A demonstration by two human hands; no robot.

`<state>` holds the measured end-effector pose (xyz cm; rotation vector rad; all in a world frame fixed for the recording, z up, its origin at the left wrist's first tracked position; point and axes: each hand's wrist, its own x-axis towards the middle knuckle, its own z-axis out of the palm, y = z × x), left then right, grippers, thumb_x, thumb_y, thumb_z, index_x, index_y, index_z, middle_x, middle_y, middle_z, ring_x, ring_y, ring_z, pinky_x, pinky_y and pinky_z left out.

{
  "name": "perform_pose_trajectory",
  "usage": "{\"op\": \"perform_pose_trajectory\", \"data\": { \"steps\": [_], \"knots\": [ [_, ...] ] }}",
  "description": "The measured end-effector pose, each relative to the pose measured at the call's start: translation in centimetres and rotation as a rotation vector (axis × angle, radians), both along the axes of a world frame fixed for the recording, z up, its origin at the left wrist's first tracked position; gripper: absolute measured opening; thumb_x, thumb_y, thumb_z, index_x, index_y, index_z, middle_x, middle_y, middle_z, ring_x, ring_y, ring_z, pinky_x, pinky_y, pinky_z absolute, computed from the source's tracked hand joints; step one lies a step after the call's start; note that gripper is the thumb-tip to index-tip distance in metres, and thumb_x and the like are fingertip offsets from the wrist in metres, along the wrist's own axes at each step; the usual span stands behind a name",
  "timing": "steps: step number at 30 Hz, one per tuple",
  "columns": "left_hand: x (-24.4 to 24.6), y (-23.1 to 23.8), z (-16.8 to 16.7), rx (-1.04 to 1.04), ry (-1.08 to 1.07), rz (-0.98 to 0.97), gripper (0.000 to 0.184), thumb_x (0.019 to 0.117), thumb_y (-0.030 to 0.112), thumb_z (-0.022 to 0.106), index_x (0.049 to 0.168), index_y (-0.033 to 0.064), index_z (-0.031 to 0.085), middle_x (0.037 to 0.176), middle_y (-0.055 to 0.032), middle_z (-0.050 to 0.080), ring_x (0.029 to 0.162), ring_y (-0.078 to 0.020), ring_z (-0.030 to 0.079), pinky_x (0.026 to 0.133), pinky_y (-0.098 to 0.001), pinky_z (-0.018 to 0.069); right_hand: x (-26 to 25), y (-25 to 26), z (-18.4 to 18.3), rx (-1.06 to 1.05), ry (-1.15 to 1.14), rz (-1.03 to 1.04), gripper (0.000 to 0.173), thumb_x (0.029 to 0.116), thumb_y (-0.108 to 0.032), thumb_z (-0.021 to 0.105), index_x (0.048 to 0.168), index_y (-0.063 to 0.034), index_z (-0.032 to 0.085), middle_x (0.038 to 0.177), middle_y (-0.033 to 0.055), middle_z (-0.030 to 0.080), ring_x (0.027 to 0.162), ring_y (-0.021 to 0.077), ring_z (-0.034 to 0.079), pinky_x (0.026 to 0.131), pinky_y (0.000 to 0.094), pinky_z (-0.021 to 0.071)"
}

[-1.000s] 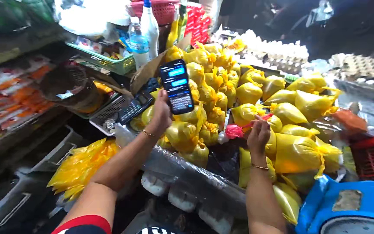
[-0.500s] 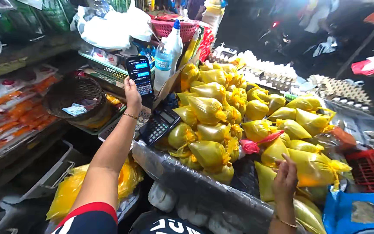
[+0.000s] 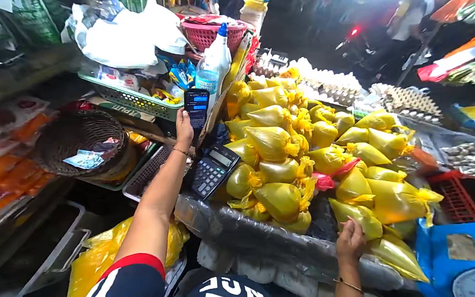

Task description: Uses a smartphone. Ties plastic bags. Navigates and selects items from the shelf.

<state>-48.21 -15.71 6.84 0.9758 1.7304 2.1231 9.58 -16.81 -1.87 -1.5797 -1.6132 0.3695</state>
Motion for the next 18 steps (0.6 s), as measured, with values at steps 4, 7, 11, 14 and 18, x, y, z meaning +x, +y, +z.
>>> {"op": "perform_pose_trajectory", "data": {
  "steps": [4, 7, 11, 14, 18],
  "knots": [
    [-0.19, 0.62, 0.56, -0.111, -0.011, 0.074, 0.048, 0.1137, 0.025, 0.025, 0.143, -0.0102, 0.041, 0.145, -0.0271, 0.047, 0.134, -0.0230, 0.049, 0.115, -0.0351, 0.0359, -0.23, -0.24, 0.06, 0.036, -0.079, -0.048, 0.055, 0.1098, -0.029, 0.027, 0.131, 0.0110, 0.059, 0.111, 0.0340, 0.067, 0.105, 0.0486, 0.065, 0.095, 0.0621, 0.0472],
    [-0.29, 0.89, 0.91, -0.175, -0.037, 0.094, 0.051, 0.1136, 0.028, 0.026, 0.144, -0.0102, 0.041, 0.146, -0.0280, 0.047, 0.136, -0.0261, 0.048, 0.116, -0.0382, 0.0359, -0.17, -0.30, 0.13, 0.014, -0.105, -0.040, 0.055, 0.1101, -0.028, 0.027, 0.132, 0.0119, 0.058, 0.115, 0.0355, 0.065, 0.109, 0.0502, 0.064, 0.100, 0.0628, 0.0447],
    [-0.32, 0.99, 0.92, -0.184, -0.039, 0.099, 0.051, 0.1137, 0.029, 0.026, 0.142, -0.0095, 0.042, 0.144, -0.0267, 0.049, 0.134, -0.0245, 0.050, 0.114, -0.0374, 0.0378, -0.34, -0.43, 0.47, -0.012, -0.110, -0.043, 0.054, 0.1106, -0.027, 0.027, 0.132, 0.0121, 0.058, 0.118, 0.0360, 0.064, 0.113, 0.0503, 0.062, 0.104, 0.0605, 0.0426],
    [-0.52, 1.02, 0.63, -0.160, -0.040, 0.096, 0.050, 0.1135, 0.028, 0.025, 0.141, -0.0092, 0.044, 0.142, -0.0257, 0.050, 0.132, -0.0223, 0.051, 0.113, -0.0360, 0.0385, -0.40, -0.42, 0.69, -0.004, -0.107, -0.043, 0.054, 0.1108, -0.027, 0.027, 0.131, 0.0126, 0.058, 0.117, 0.0364, 0.065, 0.113, 0.0497, 0.062, 0.104, 0.0594, 0.0430],
    [-0.51, 1.10, 0.56, -0.114, -0.066, 0.086, 0.048, 0.1135, 0.025, 0.024, 0.142, -0.0087, 0.042, 0.143, -0.0256, 0.049, 0.132, -0.0209, 0.050, 0.113, -0.0334, 0.0380, -0.40, -0.44, 0.59, 0.008, -0.098, -0.058, 0.055, 0.1111, -0.028, 0.027, 0.131, 0.0123, 0.059, 0.115, 0.0354, 0.066, 0.110, 0.0484, 0.064, 0.101, 0.0580, 0.0450]
  ]
}}
